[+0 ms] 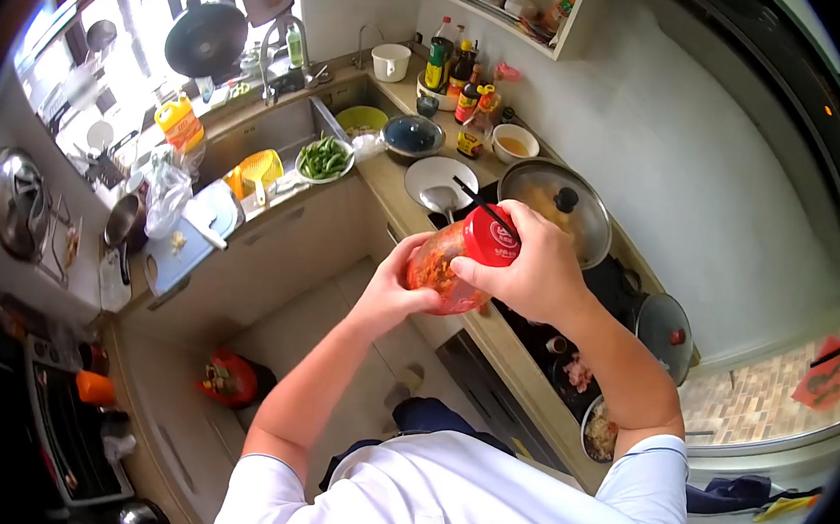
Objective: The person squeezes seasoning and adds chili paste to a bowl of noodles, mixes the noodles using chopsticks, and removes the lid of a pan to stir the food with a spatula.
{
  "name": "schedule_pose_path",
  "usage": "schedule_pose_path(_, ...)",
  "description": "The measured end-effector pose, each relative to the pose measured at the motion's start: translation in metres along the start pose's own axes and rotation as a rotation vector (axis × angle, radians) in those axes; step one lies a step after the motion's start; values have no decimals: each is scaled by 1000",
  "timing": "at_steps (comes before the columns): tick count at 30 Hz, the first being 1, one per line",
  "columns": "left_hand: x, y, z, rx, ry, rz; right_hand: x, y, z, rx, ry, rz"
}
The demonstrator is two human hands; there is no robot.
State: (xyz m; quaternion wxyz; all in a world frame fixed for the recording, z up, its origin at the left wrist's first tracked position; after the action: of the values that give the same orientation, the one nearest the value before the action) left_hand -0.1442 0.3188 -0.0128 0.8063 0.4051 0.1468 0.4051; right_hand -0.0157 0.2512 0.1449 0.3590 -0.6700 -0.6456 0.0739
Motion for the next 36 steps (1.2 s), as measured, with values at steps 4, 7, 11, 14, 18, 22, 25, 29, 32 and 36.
schedule_pose_path(4, 91, 80, 33, 1062, -207, 370, 82, 34, 32, -199, -27, 121)
schedule_pose_path(7, 150, 91, 14, 1105, -167, 318, 142, 50, 54, -267, -75, 160)
schedule_pose_path(11, 235, 98, -28, 800, -99, 346, 208, 75, 55, -309, 57, 173)
schedule_pose_path(14, 327, 90, -78, 692, -8, 434, 225, 92, 26, -249, 225, 318)
schedule_pose_path(18, 456, 71, -127, 855, -10, 479, 197, 106, 1, -370, 408, 450)
schedule_pose_path(22, 542, 38, -147, 992, -89, 389, 169, 125, -3, -363, 526, 694)
schedule_pose_path(25, 584, 1, -163, 1052, -150, 359, 148, 126, 4, -429, 554, 921)
schedule_pose_path(29, 614, -38, -177, 1059, -249, 287, 131, 121, 14, -330, 607, 1140)
schedule_pose_path(32, 621, -59, -181, 1050, -340, 210, 105, 130, 22, -319, 717, 1152)
schedule_pose_path(36, 617, -76, -176, 1048, -520, 219, 116, 122, 31, -566, 607, 1150)
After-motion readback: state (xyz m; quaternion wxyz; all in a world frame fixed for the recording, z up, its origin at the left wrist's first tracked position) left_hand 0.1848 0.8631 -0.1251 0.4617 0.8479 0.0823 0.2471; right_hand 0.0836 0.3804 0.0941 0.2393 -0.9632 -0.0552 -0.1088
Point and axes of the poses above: each hand's wrist, its own x-axis towards the middle knuckle, its own z-axis out of the palm, y = z × x, the point moved 8 cm from there along x, towards the middle knuckle, and after that the axes turned 3 degrees about y, right-handed, at the moved point
